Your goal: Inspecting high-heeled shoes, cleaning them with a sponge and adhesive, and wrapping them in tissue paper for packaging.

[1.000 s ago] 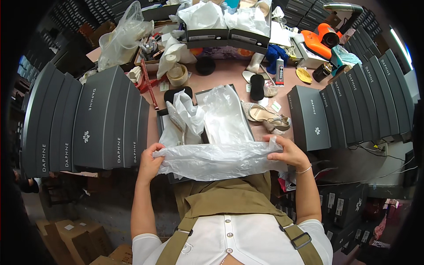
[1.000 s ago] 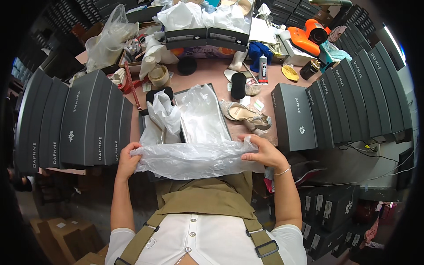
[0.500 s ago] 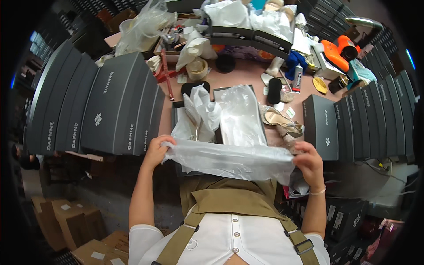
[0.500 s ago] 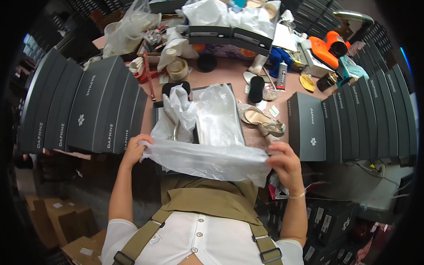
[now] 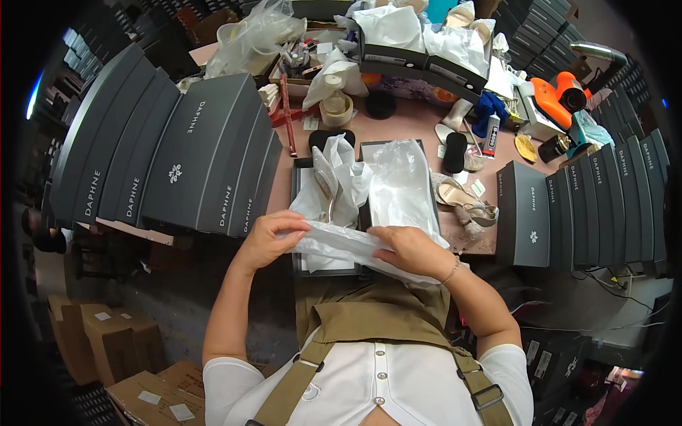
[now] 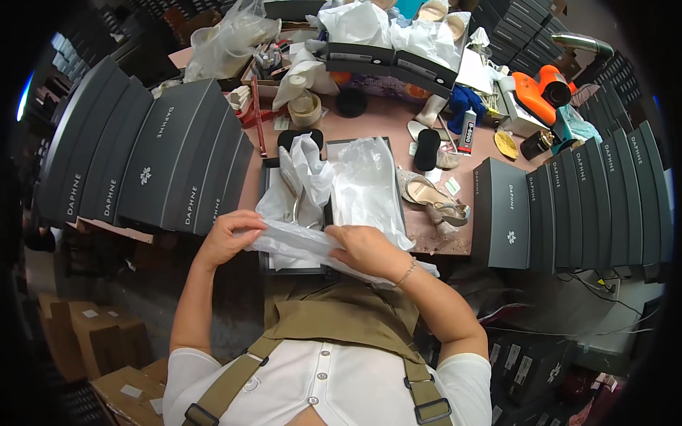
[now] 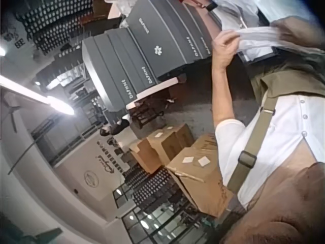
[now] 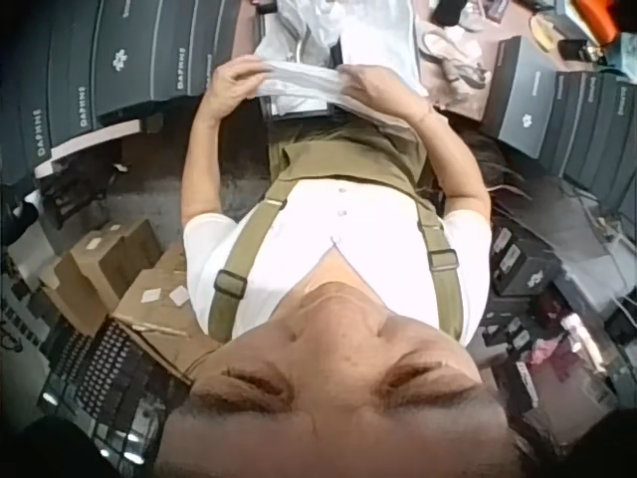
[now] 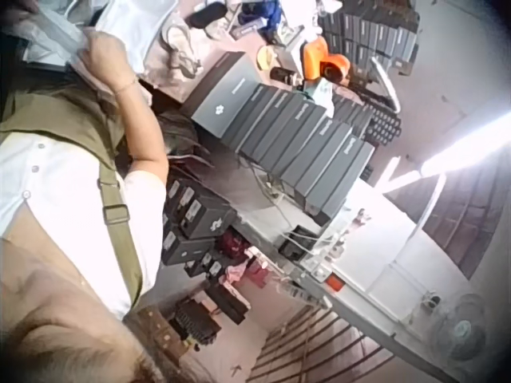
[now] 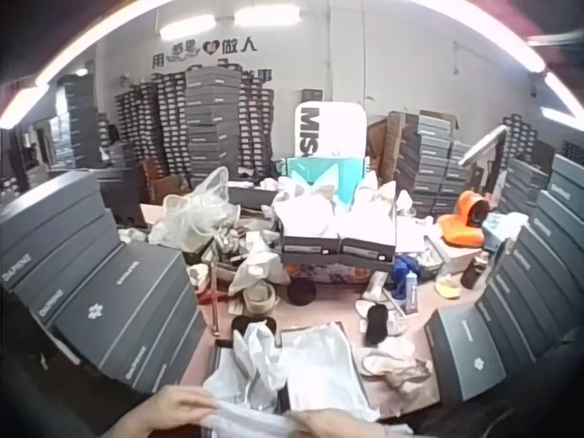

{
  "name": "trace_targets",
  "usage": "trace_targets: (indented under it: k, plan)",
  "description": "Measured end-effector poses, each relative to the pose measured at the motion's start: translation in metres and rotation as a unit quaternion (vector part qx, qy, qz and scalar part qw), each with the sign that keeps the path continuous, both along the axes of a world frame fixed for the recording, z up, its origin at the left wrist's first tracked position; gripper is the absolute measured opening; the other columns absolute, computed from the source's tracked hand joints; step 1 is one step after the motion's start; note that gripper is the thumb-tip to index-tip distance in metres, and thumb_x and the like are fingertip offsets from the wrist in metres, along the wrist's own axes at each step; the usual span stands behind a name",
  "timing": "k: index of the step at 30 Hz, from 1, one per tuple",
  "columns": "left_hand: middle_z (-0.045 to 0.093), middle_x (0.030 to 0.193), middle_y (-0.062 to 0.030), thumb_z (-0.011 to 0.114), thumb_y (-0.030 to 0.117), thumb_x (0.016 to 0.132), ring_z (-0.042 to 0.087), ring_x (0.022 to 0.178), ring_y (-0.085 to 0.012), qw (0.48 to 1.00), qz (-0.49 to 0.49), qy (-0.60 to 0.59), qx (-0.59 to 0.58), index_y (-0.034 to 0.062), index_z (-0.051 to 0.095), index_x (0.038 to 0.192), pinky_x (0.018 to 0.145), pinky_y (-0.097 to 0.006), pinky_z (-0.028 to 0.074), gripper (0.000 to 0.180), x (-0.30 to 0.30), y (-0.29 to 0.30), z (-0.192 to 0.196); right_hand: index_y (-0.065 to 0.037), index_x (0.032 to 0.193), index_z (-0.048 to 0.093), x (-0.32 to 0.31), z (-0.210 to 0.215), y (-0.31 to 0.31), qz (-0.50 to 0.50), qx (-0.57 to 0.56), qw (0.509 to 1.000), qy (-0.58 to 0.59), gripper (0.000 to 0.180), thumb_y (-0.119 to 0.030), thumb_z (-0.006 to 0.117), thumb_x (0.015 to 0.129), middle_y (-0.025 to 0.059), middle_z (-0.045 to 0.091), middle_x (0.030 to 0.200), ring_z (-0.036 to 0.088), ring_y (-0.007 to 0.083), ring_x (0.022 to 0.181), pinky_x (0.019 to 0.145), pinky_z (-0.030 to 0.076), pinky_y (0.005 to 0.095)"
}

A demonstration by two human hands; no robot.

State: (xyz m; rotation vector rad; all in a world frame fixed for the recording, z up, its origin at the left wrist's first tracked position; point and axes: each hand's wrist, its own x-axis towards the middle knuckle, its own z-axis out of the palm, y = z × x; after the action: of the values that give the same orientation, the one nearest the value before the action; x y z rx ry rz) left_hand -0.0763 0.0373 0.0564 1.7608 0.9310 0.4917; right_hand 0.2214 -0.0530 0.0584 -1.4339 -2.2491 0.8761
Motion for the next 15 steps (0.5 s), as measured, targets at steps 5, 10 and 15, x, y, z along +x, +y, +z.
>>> trace_targets:
  k: [5, 10, 15]
  plan:
    - [0.058, 0.119, -0.0144, 0.054, -0.002, 0.073, 0.059, 0.107, -0.0287, 0.984, -0.042, 0.080, 0.156, 0.0016, 0.060, 0.115, 0.092, -0.033, 0.046, 0.042, -0.020, 0.003, 0.005, 0.000, 0.093, 0.057, 0.029, 0.005, -0.023, -0.058, -0.061, 0.996, -0.006, 0.017, -0.006, 0.058, 0.077, 0.0193, 0.060, 0.084, 0.058, 0.0387, 0.080, 0.072, 0.047, 0.0434]
    - [0.054, 0.126, -0.0171, 0.054, -0.002, 0.073, 0.054, 0.116, -0.0329, 0.982, -0.059, 0.094, 0.152, 0.0026, 0.056, 0.122, 0.097, -0.034, 0.043, 0.050, -0.023, 0.007, 0.000, -0.001, 0.088, 0.062, 0.103, 0.033, -0.088, -0.174, -0.095, 0.967, -0.159, 0.016, -0.004, 0.061, 0.072, 0.0176, 0.057, 0.084, 0.058, 0.0369, 0.083, 0.074, 0.047, 0.0419]
    - [0.053, 0.127, -0.0169, 0.059, 0.000, 0.074, 0.053, 0.117, -0.0333, 0.980, -0.081, 0.080, 0.164, 0.0033, 0.055, 0.123, 0.098, -0.035, 0.043, 0.049, -0.007, 0.007, 0.006, -0.003, 0.105, 0.062, 0.097, 0.069, -0.071, -0.243, 0.086, 0.944, -0.207, 0.044, -0.013, 0.077, 0.066, 0.0155, 0.060, 0.103, 0.058, 0.0347, 0.095, 0.081, 0.048, 0.0391]
